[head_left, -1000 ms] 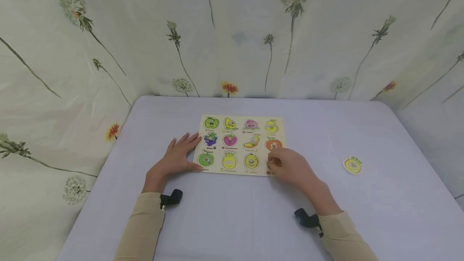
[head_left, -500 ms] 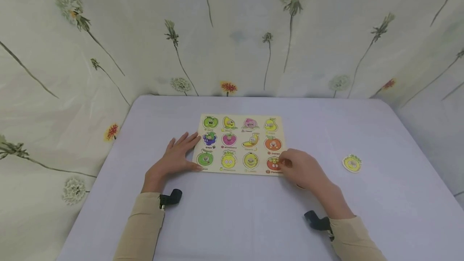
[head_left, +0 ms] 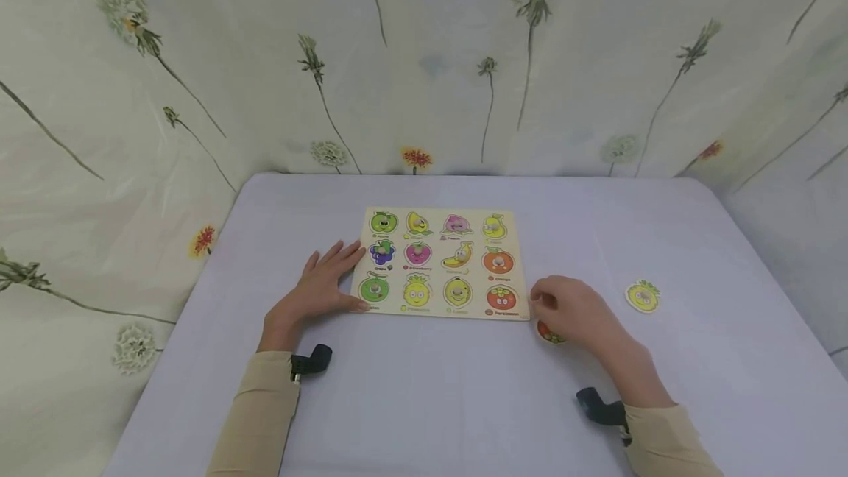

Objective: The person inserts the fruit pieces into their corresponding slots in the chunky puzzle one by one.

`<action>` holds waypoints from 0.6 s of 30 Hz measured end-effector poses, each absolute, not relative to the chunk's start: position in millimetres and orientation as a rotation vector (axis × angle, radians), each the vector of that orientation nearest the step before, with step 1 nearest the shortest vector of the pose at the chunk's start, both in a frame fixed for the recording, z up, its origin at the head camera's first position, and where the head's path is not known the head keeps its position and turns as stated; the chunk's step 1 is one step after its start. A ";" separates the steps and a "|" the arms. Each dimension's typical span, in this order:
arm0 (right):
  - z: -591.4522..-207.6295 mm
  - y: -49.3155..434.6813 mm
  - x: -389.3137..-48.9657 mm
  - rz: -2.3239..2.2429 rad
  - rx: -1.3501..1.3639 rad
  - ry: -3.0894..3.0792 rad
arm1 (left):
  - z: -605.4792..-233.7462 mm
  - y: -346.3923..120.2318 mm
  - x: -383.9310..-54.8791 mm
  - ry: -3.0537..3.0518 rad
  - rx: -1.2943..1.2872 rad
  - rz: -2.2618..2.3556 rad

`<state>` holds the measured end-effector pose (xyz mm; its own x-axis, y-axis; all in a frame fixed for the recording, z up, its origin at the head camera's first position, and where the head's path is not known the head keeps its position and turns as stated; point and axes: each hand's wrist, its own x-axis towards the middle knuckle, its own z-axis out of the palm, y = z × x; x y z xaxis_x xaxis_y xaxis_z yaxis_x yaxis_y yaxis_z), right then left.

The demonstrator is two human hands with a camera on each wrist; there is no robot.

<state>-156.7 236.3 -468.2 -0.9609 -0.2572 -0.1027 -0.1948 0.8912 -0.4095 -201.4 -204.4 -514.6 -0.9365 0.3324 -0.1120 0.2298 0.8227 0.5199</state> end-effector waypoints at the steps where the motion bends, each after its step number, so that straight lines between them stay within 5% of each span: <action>1: -467.9 238.2 -156.3 -0.604 -0.342 2.900 | -514.1 -204.4 -201.0 2.807 0.436 0.765; 18: -466.8 254.1 -149.1 -0.626 -0.327 2.830 | -508.6 -203.3 -197.5 2.804 0.440 0.770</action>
<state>-149.1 254.1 -466.8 -0.9499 -0.2629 -0.1690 -0.1671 0.8843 -0.4360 -197.5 -203.3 -508.6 -0.9355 0.3349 -0.1125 0.2305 0.8200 0.5239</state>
